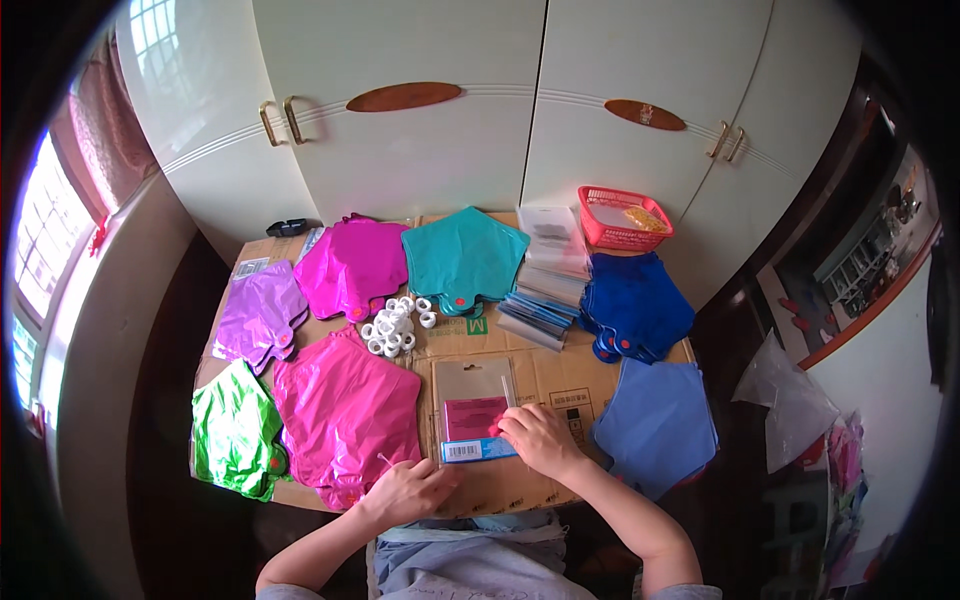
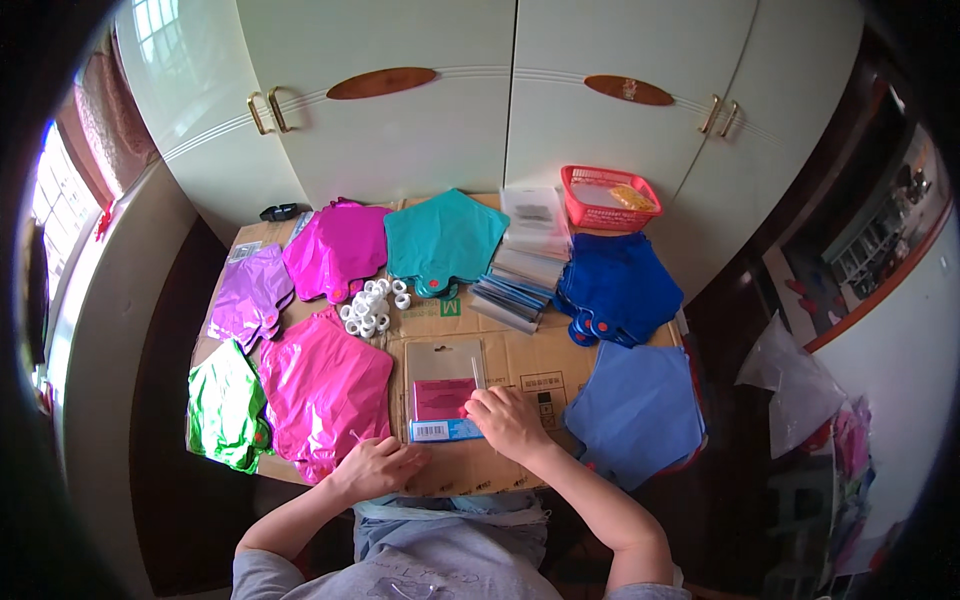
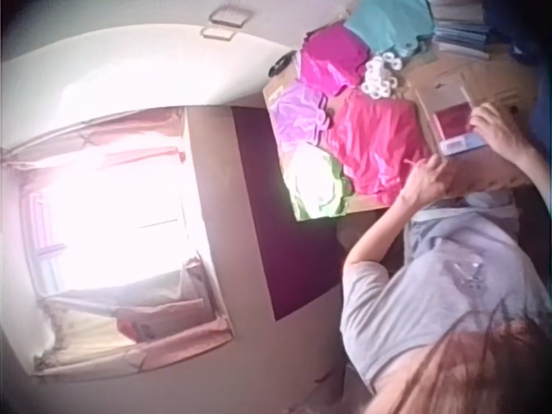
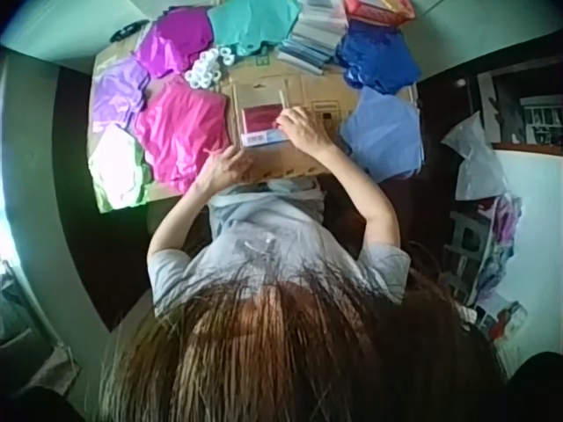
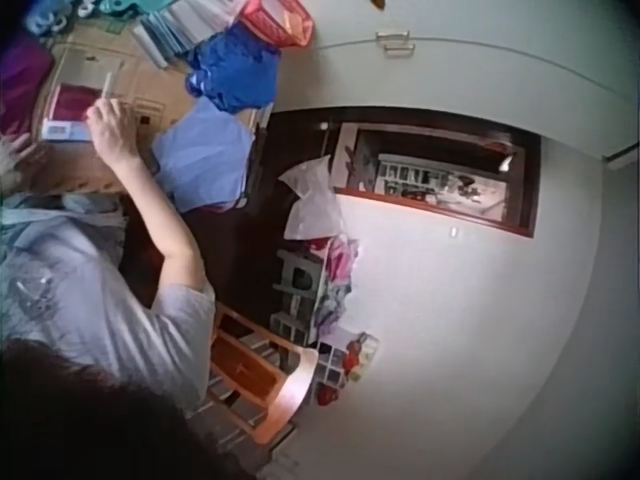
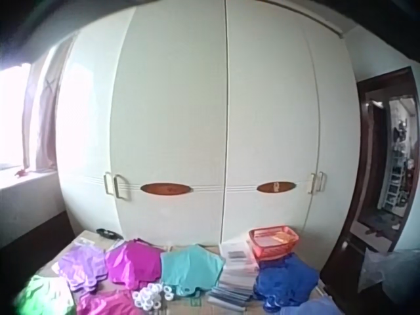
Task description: Folding colorful plastic liners and inserting them into retail bags with cardboard backings.
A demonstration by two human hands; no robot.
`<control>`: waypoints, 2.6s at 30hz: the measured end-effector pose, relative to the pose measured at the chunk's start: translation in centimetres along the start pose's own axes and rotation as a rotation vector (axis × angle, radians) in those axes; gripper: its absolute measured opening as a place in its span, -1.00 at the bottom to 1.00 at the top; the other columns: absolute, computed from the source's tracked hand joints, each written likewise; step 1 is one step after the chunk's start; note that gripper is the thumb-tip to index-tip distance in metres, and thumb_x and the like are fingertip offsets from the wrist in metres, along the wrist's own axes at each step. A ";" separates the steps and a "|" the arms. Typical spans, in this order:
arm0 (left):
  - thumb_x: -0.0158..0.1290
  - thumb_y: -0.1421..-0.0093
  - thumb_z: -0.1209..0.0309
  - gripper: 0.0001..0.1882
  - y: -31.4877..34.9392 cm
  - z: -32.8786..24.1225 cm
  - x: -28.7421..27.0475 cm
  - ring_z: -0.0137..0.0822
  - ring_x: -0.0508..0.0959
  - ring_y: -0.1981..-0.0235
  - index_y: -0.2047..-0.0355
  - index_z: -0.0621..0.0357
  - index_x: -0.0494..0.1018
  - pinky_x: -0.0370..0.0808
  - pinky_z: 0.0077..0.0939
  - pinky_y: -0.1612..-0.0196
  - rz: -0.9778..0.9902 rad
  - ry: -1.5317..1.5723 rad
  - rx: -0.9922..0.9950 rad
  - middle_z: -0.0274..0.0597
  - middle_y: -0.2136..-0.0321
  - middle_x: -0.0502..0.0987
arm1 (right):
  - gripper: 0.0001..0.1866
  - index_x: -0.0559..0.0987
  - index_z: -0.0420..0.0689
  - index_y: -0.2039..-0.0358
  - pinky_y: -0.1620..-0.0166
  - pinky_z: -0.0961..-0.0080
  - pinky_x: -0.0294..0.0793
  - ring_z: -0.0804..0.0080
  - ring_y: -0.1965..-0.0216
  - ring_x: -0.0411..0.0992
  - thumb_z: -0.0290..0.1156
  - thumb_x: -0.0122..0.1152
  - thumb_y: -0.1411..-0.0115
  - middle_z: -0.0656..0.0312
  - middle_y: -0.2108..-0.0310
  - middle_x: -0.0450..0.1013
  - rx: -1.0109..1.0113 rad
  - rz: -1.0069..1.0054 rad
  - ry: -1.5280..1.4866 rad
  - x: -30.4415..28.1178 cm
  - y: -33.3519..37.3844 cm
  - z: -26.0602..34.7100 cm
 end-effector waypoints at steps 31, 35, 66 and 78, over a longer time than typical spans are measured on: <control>0.09 -0.08 0.10 -0.54 -0.8 7.9 2.6 0.03 0.56 0.48 0.28 0.27 0.29 0.52 -0.19 0.43 0.119 0.232 -0.904 0.08 0.43 0.45 | -0.65 0.31 -0.15 0.32 0.17 0.30 0.40 0.11 0.16 0.39 -0.48 0.31 0.04 0.08 0.10 0.32 0.188 -0.045 -0.314 -0.4 0.8 -1.3; 0.15 -0.05 0.03 -0.46 -1.1 7.9 2.8 -0.04 0.57 0.42 0.25 0.25 0.30 0.51 -0.27 0.41 0.075 0.249 -0.880 0.04 0.45 0.44 | -0.50 0.25 -0.15 0.13 0.10 0.27 0.39 0.02 0.11 0.35 -0.47 0.32 0.03 -0.01 0.07 0.27 0.220 -0.073 -0.294 -0.3 1.3 -1.5; -0.12 -0.24 0.37 -0.80 1.6 -1.3 -1.3 -0.56 0.26 0.47 0.21 0.22 0.22 0.22 -0.68 0.41 -0.408 1.461 -0.532 -0.26 0.39 0.36 | -0.74 0.48 -0.10 0.12 0.38 0.47 0.46 0.44 0.38 0.48 -0.41 0.10 -0.15 0.16 0.42 0.52 1.208 -0.881 0.081 -23.0 40.2 -23.4; -0.27 -0.34 0.28 -0.73 10.0 0.3 -1.3 -0.58 0.27 0.57 0.34 0.19 0.34 0.17 -0.69 0.49 -0.709 1.446 -0.855 -0.32 0.52 0.40 | -0.62 0.47 -0.12 0.07 0.00 0.32 0.36 0.19 -0.01 0.40 -0.44 0.12 -0.03 0.03 0.11 0.46 1.201 -0.050 0.267 -1.6 40.3 -29.0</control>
Point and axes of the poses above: each hand's wrist, its own y-axis away from the middle knuckle, its own x-axis out of the palm, z = x × y, the point moved 9 cm from there along -y, towards the middle knuckle
